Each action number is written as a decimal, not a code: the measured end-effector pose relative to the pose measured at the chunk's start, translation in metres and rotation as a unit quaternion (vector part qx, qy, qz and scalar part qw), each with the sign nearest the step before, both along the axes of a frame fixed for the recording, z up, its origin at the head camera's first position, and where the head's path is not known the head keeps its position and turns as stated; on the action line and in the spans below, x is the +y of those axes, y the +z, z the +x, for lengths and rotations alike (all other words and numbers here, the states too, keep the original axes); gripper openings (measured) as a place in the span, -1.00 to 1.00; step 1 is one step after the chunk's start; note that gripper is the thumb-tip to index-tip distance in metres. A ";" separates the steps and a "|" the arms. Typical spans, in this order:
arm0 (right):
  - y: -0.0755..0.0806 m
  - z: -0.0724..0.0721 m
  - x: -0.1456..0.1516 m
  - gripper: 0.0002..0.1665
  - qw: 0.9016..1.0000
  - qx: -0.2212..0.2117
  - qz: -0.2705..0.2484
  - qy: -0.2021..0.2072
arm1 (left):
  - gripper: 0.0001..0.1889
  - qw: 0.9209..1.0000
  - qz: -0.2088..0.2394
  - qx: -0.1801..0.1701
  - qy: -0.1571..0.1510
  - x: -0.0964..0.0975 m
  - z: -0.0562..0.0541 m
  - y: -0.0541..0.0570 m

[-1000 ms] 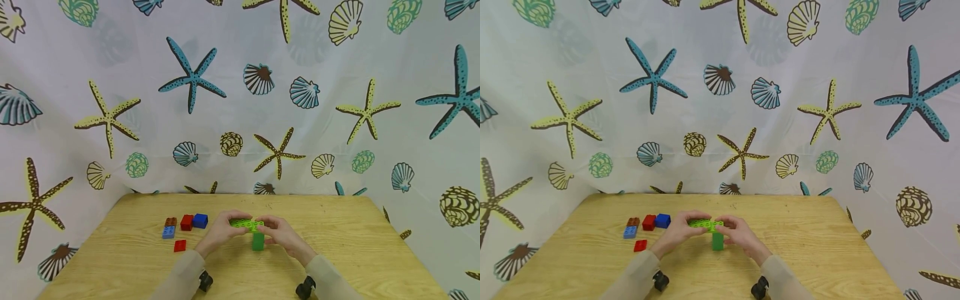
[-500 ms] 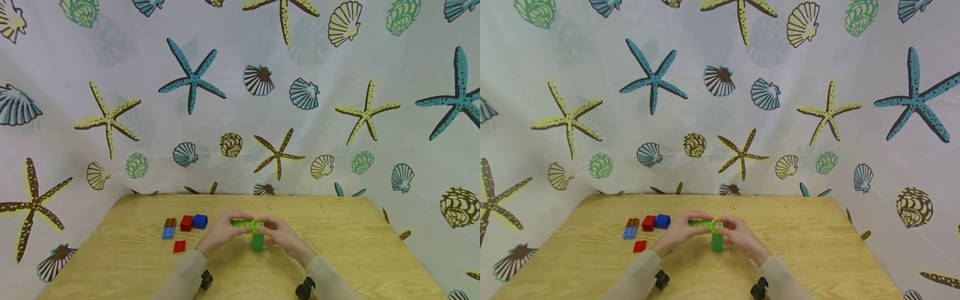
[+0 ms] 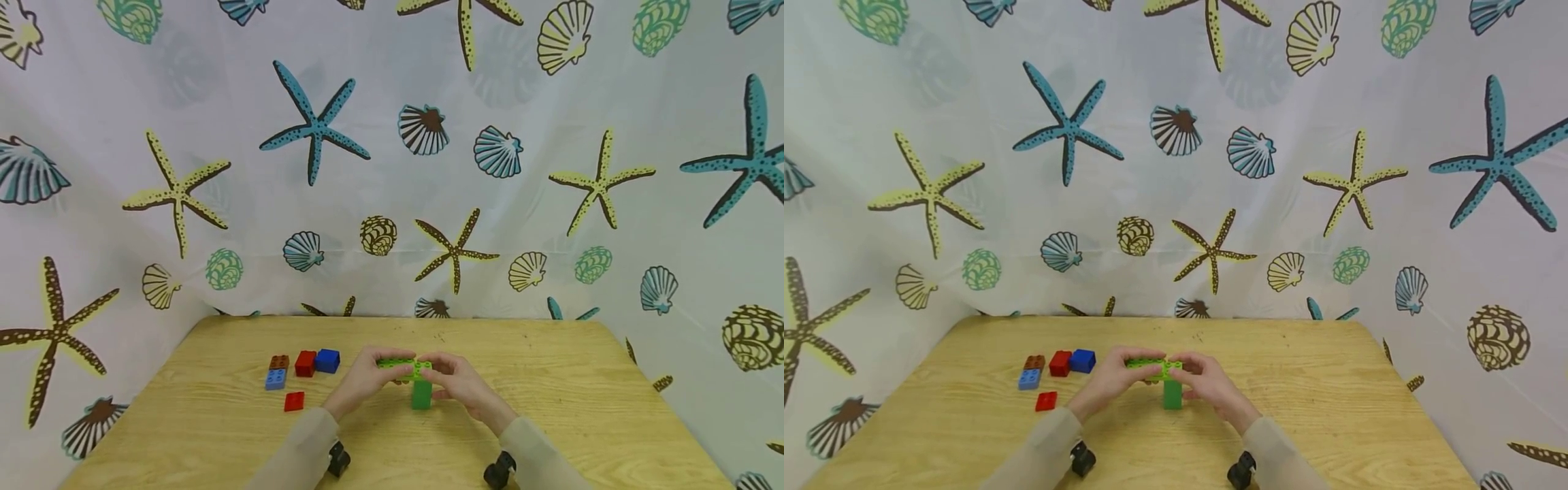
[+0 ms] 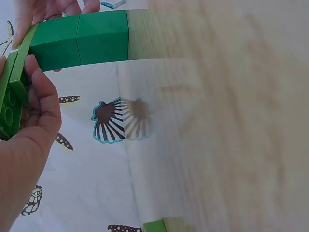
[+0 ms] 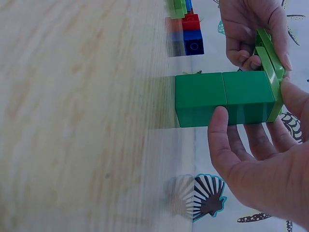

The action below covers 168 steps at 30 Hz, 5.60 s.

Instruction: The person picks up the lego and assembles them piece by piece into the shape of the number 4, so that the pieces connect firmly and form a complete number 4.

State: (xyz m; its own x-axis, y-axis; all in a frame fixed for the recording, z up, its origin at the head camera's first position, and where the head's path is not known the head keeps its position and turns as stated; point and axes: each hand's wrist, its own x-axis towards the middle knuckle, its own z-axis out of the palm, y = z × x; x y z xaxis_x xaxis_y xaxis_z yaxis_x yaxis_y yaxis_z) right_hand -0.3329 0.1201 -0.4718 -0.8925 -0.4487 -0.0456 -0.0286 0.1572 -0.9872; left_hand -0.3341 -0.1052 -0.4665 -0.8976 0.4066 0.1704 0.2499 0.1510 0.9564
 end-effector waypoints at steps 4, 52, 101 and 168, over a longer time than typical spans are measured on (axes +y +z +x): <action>0.000 -0.001 0.000 -0.45 1.000 0.001 0.001 0.001 | -0.58 1.000 0.003 -0.001 0.008 0.001 -0.001 -0.001; -0.003 -0.001 0.000 -0.45 1.000 0.001 -0.002 -0.005 | -0.60 0.992 0.032 -0.122 -0.001 -0.009 -0.010 0.003; 0.001 0.003 -0.001 -0.42 1.000 -0.008 -0.002 -0.010 | -0.66 0.971 -0.238 -0.025 0.008 -0.153 0.015 0.003; 0.000 -0.003 0.002 -0.47 1.000 -0.006 -0.003 -0.005 | -0.58 0.975 -0.177 -0.040 0.126 -0.119 0.007 0.013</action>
